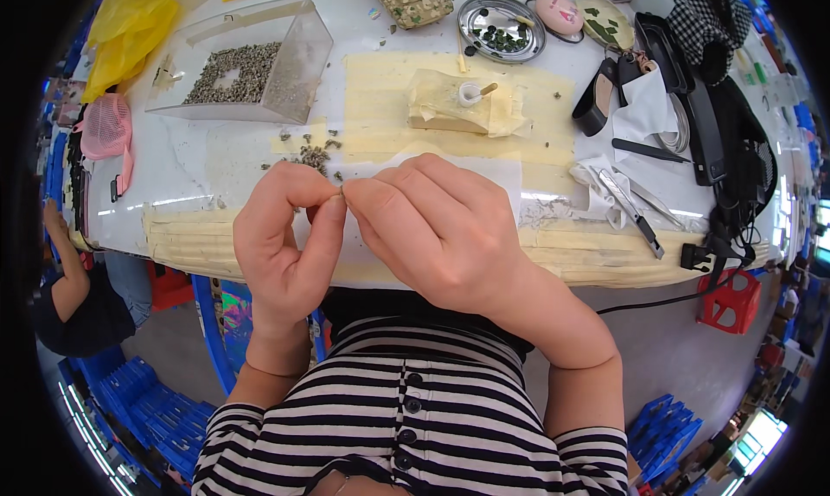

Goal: Manually picking and placing small screws and components to assemble or sort toy parts at a factory workbench.

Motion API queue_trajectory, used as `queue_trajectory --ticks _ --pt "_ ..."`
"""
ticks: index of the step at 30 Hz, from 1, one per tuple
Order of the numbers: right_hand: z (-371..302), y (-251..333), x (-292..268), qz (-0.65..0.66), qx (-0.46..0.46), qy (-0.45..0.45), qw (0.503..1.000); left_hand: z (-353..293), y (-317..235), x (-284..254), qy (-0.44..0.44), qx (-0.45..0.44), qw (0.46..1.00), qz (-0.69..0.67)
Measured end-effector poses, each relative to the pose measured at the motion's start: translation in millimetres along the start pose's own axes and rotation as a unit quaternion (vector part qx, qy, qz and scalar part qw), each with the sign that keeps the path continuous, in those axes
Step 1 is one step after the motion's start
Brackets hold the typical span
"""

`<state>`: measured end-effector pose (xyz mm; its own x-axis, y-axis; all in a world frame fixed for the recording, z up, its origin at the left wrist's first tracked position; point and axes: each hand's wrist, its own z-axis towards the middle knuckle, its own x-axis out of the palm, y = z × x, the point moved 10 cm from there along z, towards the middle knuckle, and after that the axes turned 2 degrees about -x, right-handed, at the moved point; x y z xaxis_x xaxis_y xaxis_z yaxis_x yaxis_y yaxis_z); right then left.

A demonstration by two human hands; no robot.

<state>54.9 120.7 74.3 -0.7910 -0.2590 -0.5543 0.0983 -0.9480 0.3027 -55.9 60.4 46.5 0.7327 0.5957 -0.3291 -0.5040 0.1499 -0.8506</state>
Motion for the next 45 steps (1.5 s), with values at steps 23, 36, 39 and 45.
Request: queue_trajectory --ticks 23,36,39,45 --pt "2.5 -9.4 -1.6 0.056 0.081 0.000 0.995 -7.4 -28.8 2.2 -0.040 0.173 0.976 0.128" --pt "-1.0 3.7 4.4 -0.006 -0.020 0.008 1.000 -9.7 31.1 4.4 0.019 -0.141 0.975 -0.171" --pt "-2.6 6.6 5.8 -0.013 -0.027 0.022 0.999 -10.3 29.5 3.5 0.028 -0.139 0.977 -0.159" --pt "-0.6 4.8 2.1 -0.005 -0.009 0.006 1.000 -3.3 11.0 -1.0 0.013 -0.045 0.996 -0.080"
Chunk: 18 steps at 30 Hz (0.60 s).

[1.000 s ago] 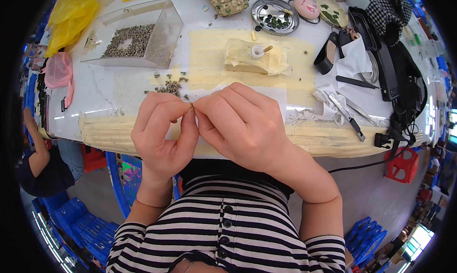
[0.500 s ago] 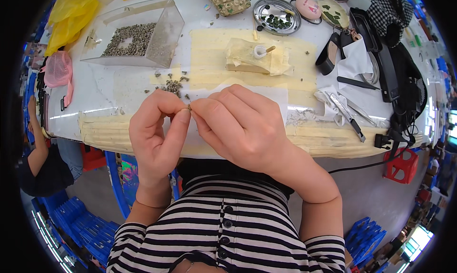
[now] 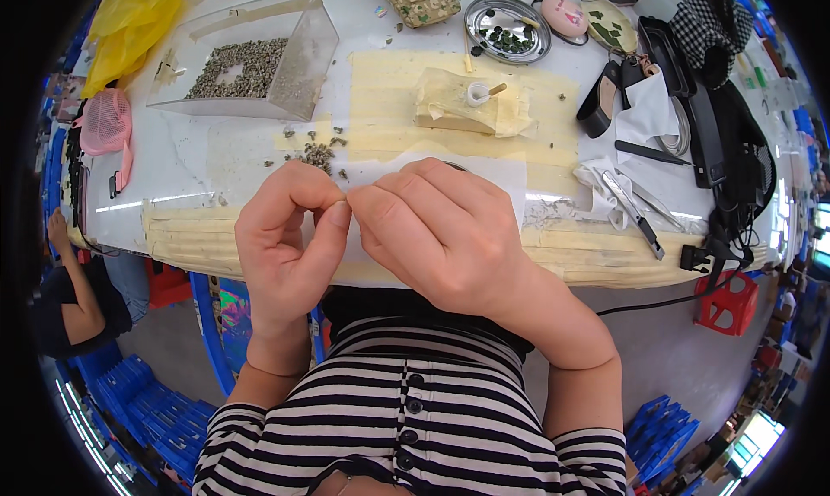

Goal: Manually picking and placing small screws and components to assemble or sort toy parts at a factory workbench.

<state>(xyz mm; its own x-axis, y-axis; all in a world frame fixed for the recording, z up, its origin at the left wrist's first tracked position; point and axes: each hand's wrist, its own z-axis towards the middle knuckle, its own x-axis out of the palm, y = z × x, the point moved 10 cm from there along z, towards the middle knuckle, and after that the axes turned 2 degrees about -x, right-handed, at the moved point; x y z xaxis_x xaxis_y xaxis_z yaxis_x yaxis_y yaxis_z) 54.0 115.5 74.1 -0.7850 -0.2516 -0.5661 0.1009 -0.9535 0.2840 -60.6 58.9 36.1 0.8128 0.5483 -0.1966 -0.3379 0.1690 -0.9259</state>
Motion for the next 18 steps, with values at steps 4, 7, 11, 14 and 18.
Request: queue_trajectory --ticks 4,7,11,14,18 --pt "4.0 -6.1 -4.2 0.011 0.037 -0.012 0.999 -5.6 -11.6 0.5 -0.048 0.070 0.996 0.022" --pt "3.5 -9.8 -5.8 0.026 0.056 -0.017 0.998 -5.0 -4.3 0.7 -0.036 0.030 0.999 0.021" --pt "0.2 -19.0 -3.0 0.030 0.103 0.028 0.994 -6.4 -12.0 -2.2 -0.024 0.041 0.985 0.169" --pt "-6.2 -13.9 0.8 0.027 0.106 0.060 0.992 -12.1 -21.4 -2.4 -0.001 0.091 0.962 0.256" --pt "-7.2 -7.1 8.9 0.000 0.067 0.097 0.993 -13.7 -15.7 3.7 0.027 0.089 0.954 0.286"
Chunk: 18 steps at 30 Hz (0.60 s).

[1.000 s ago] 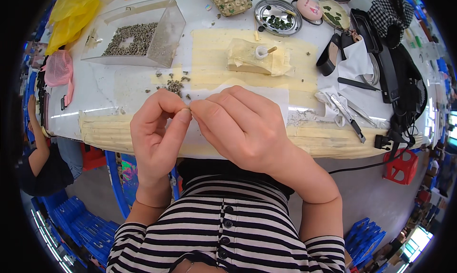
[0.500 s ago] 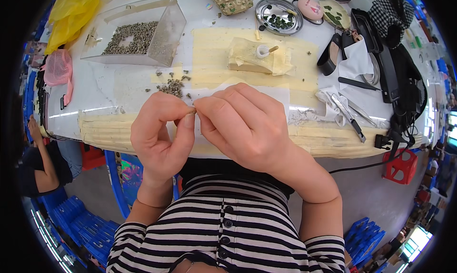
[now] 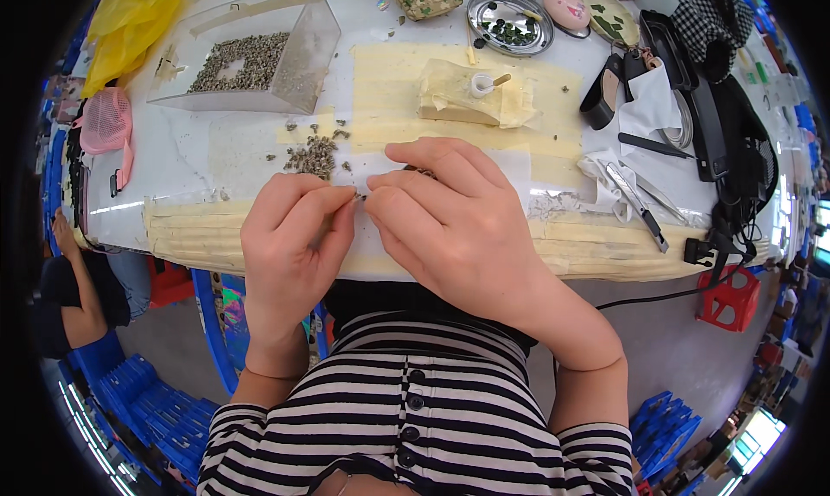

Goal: Manually picking and placing small screws and components to assemble or sort toy parts at a factory workbench.

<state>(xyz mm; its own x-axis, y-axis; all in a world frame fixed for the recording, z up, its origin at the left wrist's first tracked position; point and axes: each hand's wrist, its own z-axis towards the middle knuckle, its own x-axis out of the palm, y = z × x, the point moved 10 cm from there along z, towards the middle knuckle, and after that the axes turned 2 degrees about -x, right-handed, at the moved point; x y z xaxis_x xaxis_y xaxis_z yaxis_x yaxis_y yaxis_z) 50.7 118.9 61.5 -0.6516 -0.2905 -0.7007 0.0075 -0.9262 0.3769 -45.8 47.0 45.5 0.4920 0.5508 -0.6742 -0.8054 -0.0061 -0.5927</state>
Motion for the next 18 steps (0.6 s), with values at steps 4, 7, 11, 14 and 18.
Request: queue_trajectory --ticks 4,7,11,14,18 --pt "-2.0 -4.9 -2.0 -0.032 0.019 0.017 0.999 -0.4 4.6 0.2 0.011 -0.019 1.000 -0.006" --pt "-3.3 -5.8 -5.3 -0.044 0.043 0.025 0.998 -3.8 8.7 -9.5 -0.001 -0.047 0.996 -0.076" --pt "-4.8 -5.8 -6.1 -0.051 0.053 -0.003 0.997 -11.6 -38.3 -60.4 -0.079 0.081 0.985 -0.130" --pt "-6.4 -5.4 -5.6 -0.042 0.066 -0.008 0.997 -38.8 -69.6 -97.1 -0.177 0.228 0.928 -0.234" --pt "-8.0 -4.7 0.5 -0.047 0.069 -0.003 0.997 -28.1 -78.7 -103.3 -0.057 0.005 0.956 -0.289"
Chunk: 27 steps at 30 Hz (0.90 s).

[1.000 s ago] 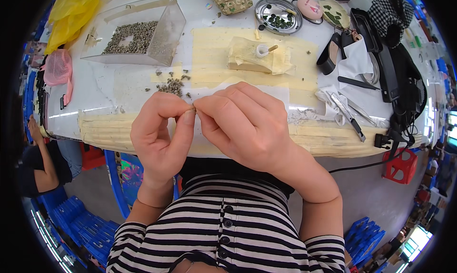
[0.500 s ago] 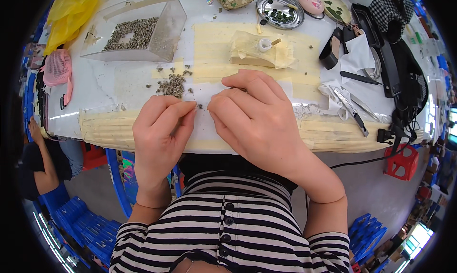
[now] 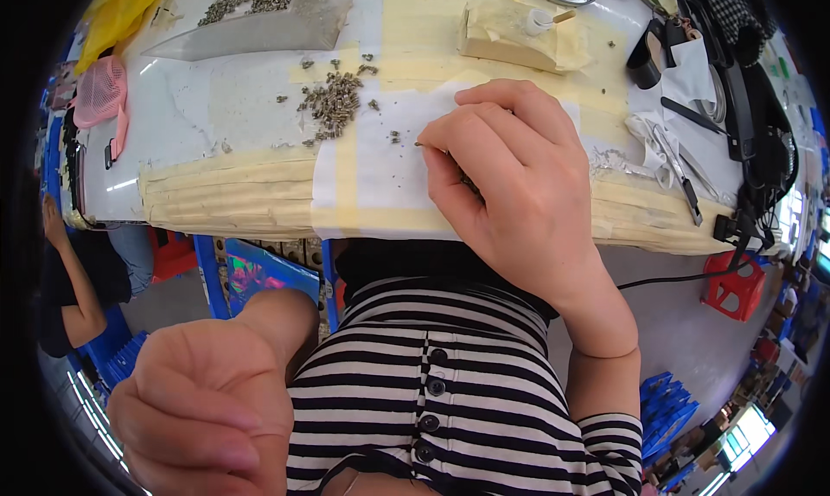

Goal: Manually picking and placing small screws and components to assemble or sort toy parts at a factory workbench.

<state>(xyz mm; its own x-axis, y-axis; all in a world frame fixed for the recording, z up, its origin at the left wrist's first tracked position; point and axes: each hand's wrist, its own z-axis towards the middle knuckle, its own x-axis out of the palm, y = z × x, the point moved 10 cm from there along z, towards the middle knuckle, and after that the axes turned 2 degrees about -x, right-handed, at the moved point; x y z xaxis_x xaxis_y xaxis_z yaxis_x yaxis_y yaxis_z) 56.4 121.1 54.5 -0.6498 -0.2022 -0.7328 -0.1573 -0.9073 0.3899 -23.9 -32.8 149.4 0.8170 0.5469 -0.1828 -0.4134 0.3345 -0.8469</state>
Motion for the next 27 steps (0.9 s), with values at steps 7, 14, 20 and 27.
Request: queue_trajectory --ticks 7,14,20,27 --pt "-0.7 0.6 1.8 0.011 0.002 -0.015 1.000 -26.8 -2.5 -13.1 -0.103 0.267 0.958 -0.016" --pt "0.1 -0.6 4.6 0.004 0.004 -0.014 1.000 -73.1 -7.9 -34.1 -0.145 0.384 0.912 -0.016" --pt "0.4 -2.2 5.0 0.016 0.014 -0.007 1.000 -78.0 -14.0 -40.7 -0.146 0.427 0.892 -0.026" --pt "0.6 -14.7 0.3 0.158 0.104 -0.006 0.982 7.1 46.0 -10.2 -0.090 0.194 0.975 0.054"
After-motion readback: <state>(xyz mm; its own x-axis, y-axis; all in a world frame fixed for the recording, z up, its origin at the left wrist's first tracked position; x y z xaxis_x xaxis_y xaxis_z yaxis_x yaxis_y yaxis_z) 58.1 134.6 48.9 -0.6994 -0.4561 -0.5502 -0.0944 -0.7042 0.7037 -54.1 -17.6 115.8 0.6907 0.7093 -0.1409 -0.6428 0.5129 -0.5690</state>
